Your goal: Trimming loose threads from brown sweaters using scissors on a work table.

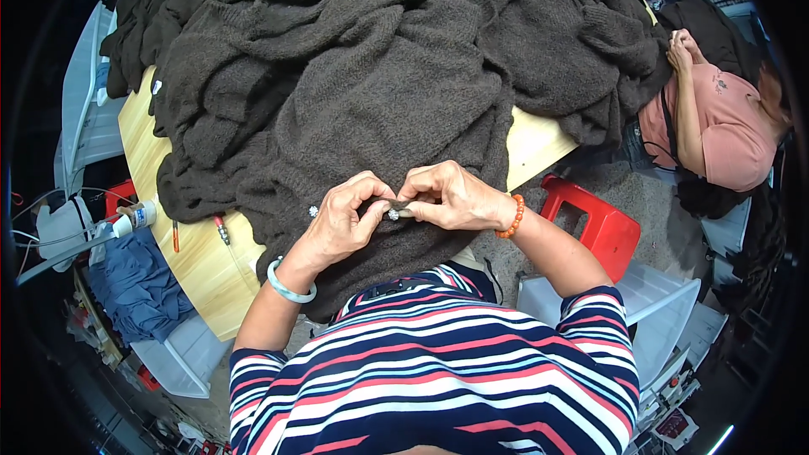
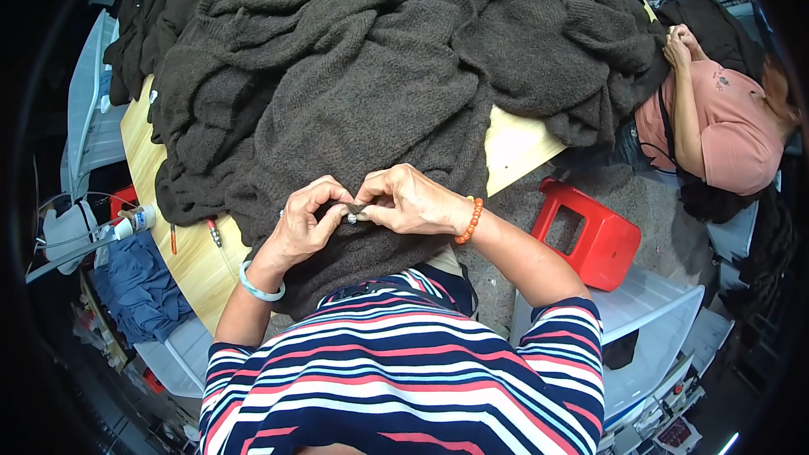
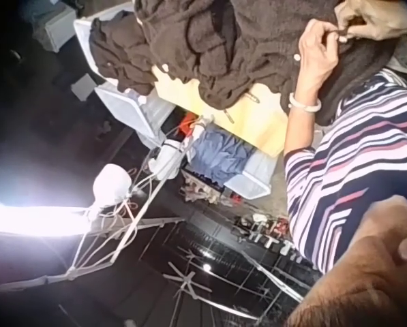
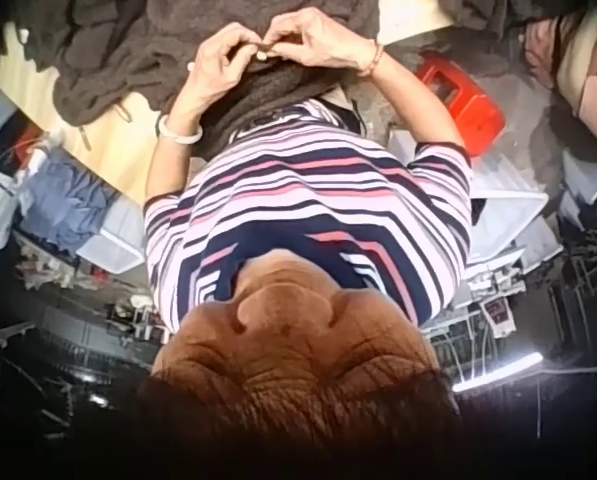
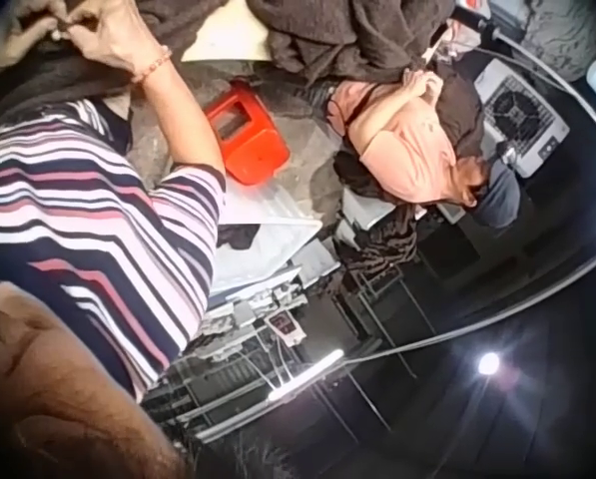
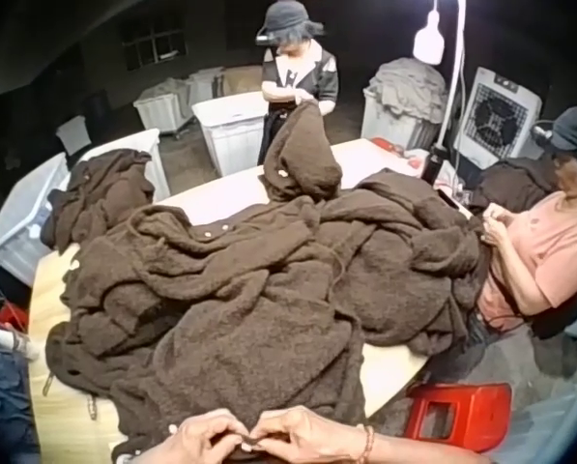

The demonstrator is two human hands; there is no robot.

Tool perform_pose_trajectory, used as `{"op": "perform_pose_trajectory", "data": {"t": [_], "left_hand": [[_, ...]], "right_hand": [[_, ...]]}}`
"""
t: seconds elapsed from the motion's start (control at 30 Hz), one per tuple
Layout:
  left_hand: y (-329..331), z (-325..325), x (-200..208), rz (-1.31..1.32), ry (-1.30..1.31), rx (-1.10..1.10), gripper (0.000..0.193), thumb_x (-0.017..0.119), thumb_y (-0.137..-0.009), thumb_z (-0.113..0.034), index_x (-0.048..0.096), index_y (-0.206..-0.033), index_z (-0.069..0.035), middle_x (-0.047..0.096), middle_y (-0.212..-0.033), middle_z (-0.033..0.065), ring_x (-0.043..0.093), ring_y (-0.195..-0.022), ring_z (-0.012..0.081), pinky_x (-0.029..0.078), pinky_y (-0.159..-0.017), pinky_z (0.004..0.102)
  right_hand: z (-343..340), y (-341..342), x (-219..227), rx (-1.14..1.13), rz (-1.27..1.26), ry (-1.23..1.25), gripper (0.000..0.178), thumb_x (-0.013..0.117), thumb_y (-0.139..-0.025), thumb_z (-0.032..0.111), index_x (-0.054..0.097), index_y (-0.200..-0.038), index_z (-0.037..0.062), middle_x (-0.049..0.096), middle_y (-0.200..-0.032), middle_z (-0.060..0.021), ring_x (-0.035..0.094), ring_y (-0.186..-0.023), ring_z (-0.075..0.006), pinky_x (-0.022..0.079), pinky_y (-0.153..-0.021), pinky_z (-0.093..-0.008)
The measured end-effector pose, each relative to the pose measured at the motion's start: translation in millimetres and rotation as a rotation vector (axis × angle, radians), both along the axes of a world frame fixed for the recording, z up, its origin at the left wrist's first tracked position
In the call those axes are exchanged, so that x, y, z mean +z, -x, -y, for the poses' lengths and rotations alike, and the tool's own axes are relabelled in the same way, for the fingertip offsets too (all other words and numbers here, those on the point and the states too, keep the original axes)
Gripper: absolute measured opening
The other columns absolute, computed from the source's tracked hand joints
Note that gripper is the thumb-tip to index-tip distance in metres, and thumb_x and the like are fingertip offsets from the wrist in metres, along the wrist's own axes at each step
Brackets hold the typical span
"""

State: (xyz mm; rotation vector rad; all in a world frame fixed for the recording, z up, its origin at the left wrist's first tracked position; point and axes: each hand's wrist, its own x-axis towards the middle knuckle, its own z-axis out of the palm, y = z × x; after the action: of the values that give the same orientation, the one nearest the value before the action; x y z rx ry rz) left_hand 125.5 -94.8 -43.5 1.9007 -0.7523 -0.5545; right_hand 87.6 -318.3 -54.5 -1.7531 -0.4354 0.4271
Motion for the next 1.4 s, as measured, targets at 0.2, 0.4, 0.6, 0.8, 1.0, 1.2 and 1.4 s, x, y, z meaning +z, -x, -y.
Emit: {"op": "perform_pose_trajectory", "data": {"t": [0.2, 0.4, 0.6, 0.8, 1.0, 1.2, 1.4], "left_hand": [[1.1, -5.0, 14.8, -0.010, -0.012, -0.002, 0.015, 0.066, -0.083, -0.001, 0.062, -0.097, 0.002, 0.062, -0.082, 0.0106, 0.061, -0.072, 0.0206, 0.047, -0.066, 0.0311], [-1.6, -24.6, 49.7, -0.167, -0.270, -0.131, 0.015, 0.070, -0.086, -0.008, 0.066, -0.097, 0.002, 0.063, -0.074, 0.0063, 0.057, -0.064, 0.0114, 0.046, -0.061, 0.0256], [-5.6, -79.7, 63.9, -0.343, -0.601, 0.000, 0.012, 0.071, -0.086, -0.008, 0.068, -0.092, 0.002, 0.065, -0.074, 0.0063, 0.060, -0.065, 0.0125, 0.047, -0.061, 0.0280], [-1.3, -22.0, 51.0, 0.337, -0.280, 0.107, 0.031, 0.076, -0.077, -0.009, 0.063, -0.104, -0.002, 0.057, -0.099, 0.0135, 0.057, -0.096, 0.0331, 0.046, -0.085, 0.0412], [-34.2, 2.2, -7.6, 0.026, -0.266, 0.091, 0.020, 0.071, -0.083, -0.007, 0.067, -0.101, 0.001, 0.068, -0.088, 0.0099, 0.065, -0.079, 0.0201, 0.051, -0.072, 0.0300], [-44.7, -9.0, -14.6, -0.293, 0.007, 0.463, 0.038, 0.070, -0.086, -0.004, 0.058, -0.122, 0.002, 0.064, -0.110, 0.0107, 0.062, -0.097, 0.0150, 0.050, -0.085, 0.0267], [0.3, 6.8, 51.7, 0.349, -0.082, 0.039, 0.059, 0.081, -0.071, -0.013, 0.060, -0.125, -0.004, 0.064, -0.105, 0.0131, 0.060, -0.096, 0.0301, 0.044, -0.086, 0.0379]], "right_hand": [[-10.8, 0.1, 3.1, -0.151, -0.335, -0.027, 0.021, 0.072, -0.086, 0.019, 0.067, -0.083, -0.0009, 0.054, -0.061, -0.0003, 0.045, -0.058, -0.0044, 0.040, -0.053, -0.0256], [-2.1, 6.6, 15.8, -0.061, 0.177, 0.301, 0.029, 0.074, -0.084, 0.036, 0.068, -0.084, 0.0072, 0.065, -0.071, -0.0089, 0.062, -0.067, -0.0294, 0.049, -0.063, -0.0390], [-4.7, 23.2, 29.0, -0.010, 0.247, 0.297, 0.016, 0.070, -0.084, 0.021, 0.069, -0.087, 0.0059, 0.066, -0.080, -0.0077, 0.065, -0.083, -0.0284, 0.052, -0.074, -0.0404], [-20.9, 18.3, 16.8, -0.010, 0.257, 0.341, 0.014, 0.067, -0.086, 0.018, 0.068, -0.092, 0.0046, 0.067, -0.085, -0.0126, 0.067, -0.083, -0.0328, 0.054, -0.071, -0.0433], [-18.0, 15.0, 15.6, -0.049, 0.239, 0.209, 0.013, 0.068, -0.085, 0.009, 0.065, -0.093, -0.0001, 0.061, -0.089, -0.0151, 0.065, -0.082, -0.0348, 0.053, -0.070, -0.0428], [-19.4, 15.4, 11.0, -0.100, 0.171, 0.165, 0.012, 0.067, -0.083, 0.003, 0.064, -0.094, -0.0021, 0.060, -0.090, -0.0163, 0.064, -0.082, -0.0365, 0.053, -0.072, -0.0435], [-22.3, 8.9, 19.8, -0.134, 0.262, 0.130, 0.015, 0.069, -0.080, 0.001, 0.065, -0.094, -0.0013, 0.061, -0.089, -0.0153, 0.065, -0.082, -0.0360, 0.054, -0.072, -0.0427]]}}
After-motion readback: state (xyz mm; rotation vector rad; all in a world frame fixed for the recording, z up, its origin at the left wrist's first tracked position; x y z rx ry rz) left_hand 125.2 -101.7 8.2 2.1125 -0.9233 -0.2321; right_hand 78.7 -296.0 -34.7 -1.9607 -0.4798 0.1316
